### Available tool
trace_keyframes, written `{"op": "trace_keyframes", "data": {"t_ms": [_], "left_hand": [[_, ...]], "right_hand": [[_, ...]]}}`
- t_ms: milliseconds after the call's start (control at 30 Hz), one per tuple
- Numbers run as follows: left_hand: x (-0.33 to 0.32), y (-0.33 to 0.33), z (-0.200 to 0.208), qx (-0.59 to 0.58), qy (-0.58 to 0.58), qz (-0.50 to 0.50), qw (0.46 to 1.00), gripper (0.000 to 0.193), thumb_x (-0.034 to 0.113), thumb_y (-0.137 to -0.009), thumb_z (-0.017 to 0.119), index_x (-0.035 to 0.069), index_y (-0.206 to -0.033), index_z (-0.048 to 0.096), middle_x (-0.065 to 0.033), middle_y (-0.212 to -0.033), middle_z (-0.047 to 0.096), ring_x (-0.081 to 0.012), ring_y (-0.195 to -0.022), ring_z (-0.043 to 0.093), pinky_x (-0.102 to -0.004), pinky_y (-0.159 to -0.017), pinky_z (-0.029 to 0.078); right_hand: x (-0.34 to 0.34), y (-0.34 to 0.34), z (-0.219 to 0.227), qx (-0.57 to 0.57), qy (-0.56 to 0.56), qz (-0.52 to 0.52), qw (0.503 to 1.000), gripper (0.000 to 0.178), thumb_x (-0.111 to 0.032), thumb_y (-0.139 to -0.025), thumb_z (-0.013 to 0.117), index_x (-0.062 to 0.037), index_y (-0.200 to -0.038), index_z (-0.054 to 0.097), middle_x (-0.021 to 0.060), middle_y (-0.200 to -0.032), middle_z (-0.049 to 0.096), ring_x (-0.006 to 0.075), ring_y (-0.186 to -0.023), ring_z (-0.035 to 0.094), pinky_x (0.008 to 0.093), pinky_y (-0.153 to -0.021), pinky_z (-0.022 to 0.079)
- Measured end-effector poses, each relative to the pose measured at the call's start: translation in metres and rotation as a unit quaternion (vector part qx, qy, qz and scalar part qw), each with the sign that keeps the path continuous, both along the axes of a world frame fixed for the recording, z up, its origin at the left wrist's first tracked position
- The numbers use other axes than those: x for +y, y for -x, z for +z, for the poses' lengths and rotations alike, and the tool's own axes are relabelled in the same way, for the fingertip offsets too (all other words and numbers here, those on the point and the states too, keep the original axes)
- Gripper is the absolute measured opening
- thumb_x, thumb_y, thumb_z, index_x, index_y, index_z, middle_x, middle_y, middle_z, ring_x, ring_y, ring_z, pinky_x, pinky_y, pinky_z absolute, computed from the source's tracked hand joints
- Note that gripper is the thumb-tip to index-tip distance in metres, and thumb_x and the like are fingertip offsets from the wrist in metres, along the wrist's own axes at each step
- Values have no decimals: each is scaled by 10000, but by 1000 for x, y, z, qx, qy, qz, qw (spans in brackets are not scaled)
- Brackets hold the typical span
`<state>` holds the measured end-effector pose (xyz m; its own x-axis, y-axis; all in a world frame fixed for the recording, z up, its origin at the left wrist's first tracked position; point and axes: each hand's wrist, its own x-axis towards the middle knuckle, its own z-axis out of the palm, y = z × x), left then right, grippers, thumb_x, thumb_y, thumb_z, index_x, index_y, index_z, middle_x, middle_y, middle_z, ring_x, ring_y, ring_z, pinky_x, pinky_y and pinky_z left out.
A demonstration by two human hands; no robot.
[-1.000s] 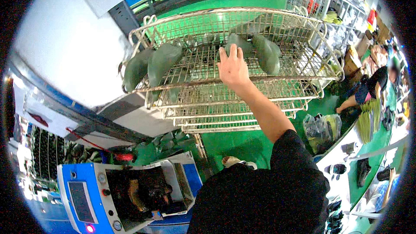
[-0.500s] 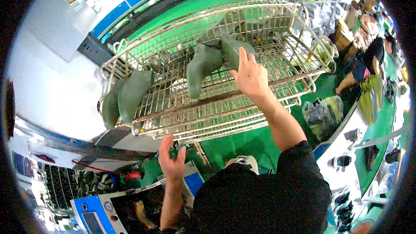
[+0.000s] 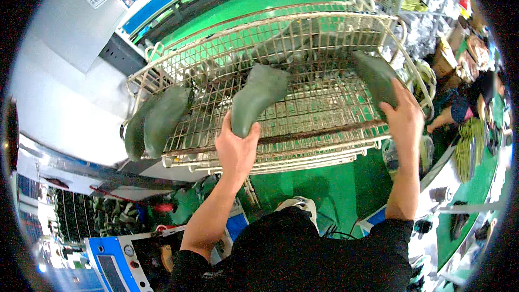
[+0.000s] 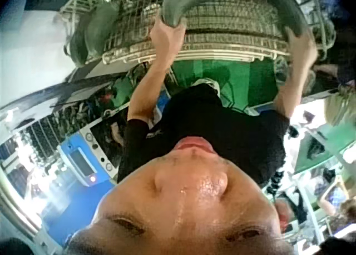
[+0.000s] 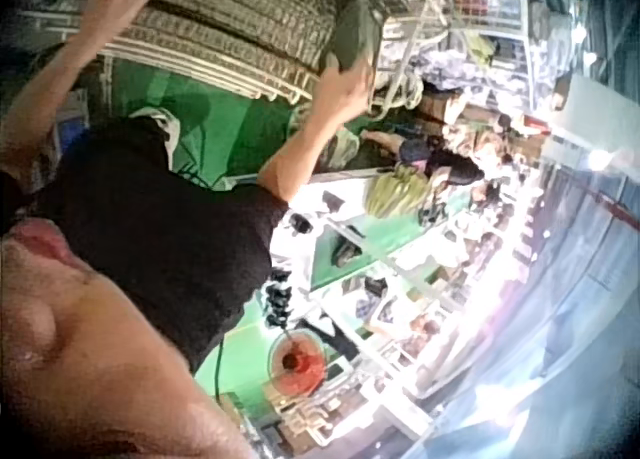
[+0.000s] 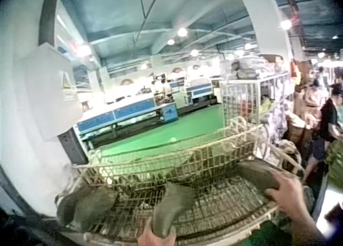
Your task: The person processes multiple shoes by hand, removing a green shoe last from the interior of each shoe, placing the lasts into a wire cart, and inserting the shoes into a specialized processing machine at a workstation.
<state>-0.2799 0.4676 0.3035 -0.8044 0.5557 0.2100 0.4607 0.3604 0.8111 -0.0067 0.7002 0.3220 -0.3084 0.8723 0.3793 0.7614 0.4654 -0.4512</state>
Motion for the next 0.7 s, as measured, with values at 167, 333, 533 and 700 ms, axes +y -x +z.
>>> {"op": "trace_keyframes", "data": {"t_ms": [167,333,533,700], "left_hand": [[26,-31,1,-302,-195,-130,924,422,219,-870,740,9,-1220,634,-85,-1021,695,-156,-868,644,-321,-743,520],[89,-70,4,-498,-188,-190,825,358,212,-892,720,27,-1191,655,-36,-1057,671,-114,-922,610,-288,-711,496],[124,-105,19,-579,-160,-167,782,462,234,-912,694,-63,-1243,571,-125,-1054,663,-202,-960,667,-369,-812,599],[140,-139,-13,-684,-107,-194,695,382,260,-901,728,-65,-1066,614,-195,-865,656,-271,-698,716,-300,-602,635]], "right_hand": [[15,-22,-2,15,0,-72,997,644,-179,-802,784,-132,-1411,579,152,-1297,663,300,-1169,643,378,-995,488],[36,-33,-23,78,-10,-15,997,724,-131,-796,807,-132,-1459,516,195,-1289,654,319,-1120,664,392,-980,500],[62,-39,-17,123,130,38,983,673,-135,-757,800,25,-1364,559,148,-1113,725,225,-995,687,329,-912,511],[94,-47,1,250,184,58,949,512,-24,-756,787,52,-1242,649,83,-999,738,148,-839,675,291,-800,532]]}}
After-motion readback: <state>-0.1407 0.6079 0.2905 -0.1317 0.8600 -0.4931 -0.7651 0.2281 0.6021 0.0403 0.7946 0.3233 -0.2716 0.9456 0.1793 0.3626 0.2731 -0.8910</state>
